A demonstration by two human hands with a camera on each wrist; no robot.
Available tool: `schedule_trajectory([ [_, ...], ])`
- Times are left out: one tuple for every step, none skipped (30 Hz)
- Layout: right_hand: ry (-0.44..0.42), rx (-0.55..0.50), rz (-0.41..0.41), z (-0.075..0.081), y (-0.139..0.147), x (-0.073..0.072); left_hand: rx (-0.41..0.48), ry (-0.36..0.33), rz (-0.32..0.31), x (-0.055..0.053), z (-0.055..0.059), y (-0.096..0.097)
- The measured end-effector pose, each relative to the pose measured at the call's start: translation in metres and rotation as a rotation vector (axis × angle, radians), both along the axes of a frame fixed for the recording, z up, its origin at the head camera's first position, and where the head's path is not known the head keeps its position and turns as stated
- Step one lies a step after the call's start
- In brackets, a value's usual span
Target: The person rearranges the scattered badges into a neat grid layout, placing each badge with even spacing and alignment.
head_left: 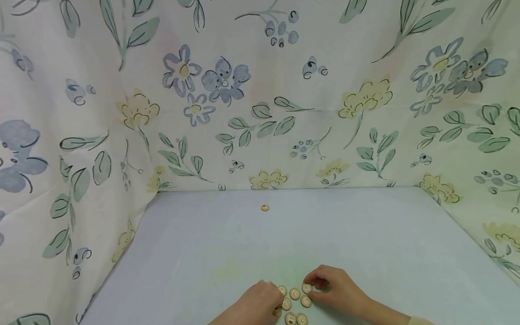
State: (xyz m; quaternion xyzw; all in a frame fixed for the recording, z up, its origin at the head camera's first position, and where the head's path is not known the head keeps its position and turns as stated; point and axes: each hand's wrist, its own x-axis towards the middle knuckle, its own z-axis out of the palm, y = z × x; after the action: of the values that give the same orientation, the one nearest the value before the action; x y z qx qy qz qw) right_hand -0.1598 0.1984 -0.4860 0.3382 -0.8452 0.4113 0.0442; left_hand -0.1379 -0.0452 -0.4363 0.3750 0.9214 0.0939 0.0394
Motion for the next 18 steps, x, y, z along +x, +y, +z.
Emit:
schedule_trajectory([
  [0.010,-0.002,0.006,-0.0004,0.0000,-0.0006,-0.001,-0.005,0.002,-0.0001,0.0001,0.0001],
  [0.020,-0.003,0.010,-0.0009,-0.0001,-0.0012,-0.002,-0.009,0.004,-0.0001,0.0003,0.0002],
  [0.028,-0.005,0.015,-0.0015,-0.0001,-0.0019,-0.004,-0.012,0.006,-0.0002,0.0005,0.0003],
  [0.034,-0.006,0.019,-0.0021,0.0000,-0.0025,-0.005,-0.016,0.007,-0.0002,0.0006,0.0003],
  [0.039,-0.006,0.022,-0.0027,0.0000,-0.0031,-0.008,-0.018,0.008,-0.0004,0.0007,0.0004],
  [0.043,-0.005,0.021,-0.0031,0.0000,-0.0036,-0.010,-0.020,0.009,-0.0005,0.0008,0.0004],
  [0.044,-0.003,0.018,-0.0034,-0.0001,-0.0040,-0.012,-0.021,0.010,-0.0006,0.0009,0.0004],
  [0.044,-0.002,0.015,-0.0038,-0.0002,-0.0043,-0.012,-0.023,0.011,-0.0008,0.0010,0.0004],
  [0.044,-0.001,0.012,-0.0041,-0.0002,-0.0046,-0.016,-0.023,0.010,-0.0008,0.0011,0.0003],
  [0.041,0.002,0.008,-0.0040,-0.0003,-0.0046,-0.018,-0.027,0.011,-0.0009,0.0013,0.0003],
  [0.039,0.003,0.003,-0.0038,-0.0004,-0.0047,-0.022,-0.029,0.011,-0.0010,0.0015,0.0002],
  [0.034,0.004,0.000,-0.0038,-0.0005,-0.0048,-0.026,-0.032,0.011,-0.0011,0.0016,0.0002],
  [0.032,0.004,0.000,-0.0035,-0.0005,-0.0049,-0.029,-0.035,0.011,-0.0012,0.0017,0.0003],
  [0.029,0.006,0.000,-0.0033,-0.0006,-0.0052,-0.032,-0.038,0.012,-0.0013,0.0018,0.0003],
  [0.025,0.007,-0.001,-0.0030,-0.0007,-0.0053,-0.035,-0.040,0.012,-0.0013,0.0018,0.0003],
  [0.022,0.009,-0.001,-0.0026,-0.0009,-0.0055,-0.035,-0.042,0.013,-0.0014,0.0017,0.0004],
  [0.022,0.011,0.000,-0.0021,-0.0010,-0.0058,-0.037,-0.042,0.013,-0.0015,0.0016,0.0004],
  [0.020,0.014,0.000,-0.0018,-0.0010,-0.0060,-0.037,-0.040,0.013,-0.0016,0.0014,0.0005],
])
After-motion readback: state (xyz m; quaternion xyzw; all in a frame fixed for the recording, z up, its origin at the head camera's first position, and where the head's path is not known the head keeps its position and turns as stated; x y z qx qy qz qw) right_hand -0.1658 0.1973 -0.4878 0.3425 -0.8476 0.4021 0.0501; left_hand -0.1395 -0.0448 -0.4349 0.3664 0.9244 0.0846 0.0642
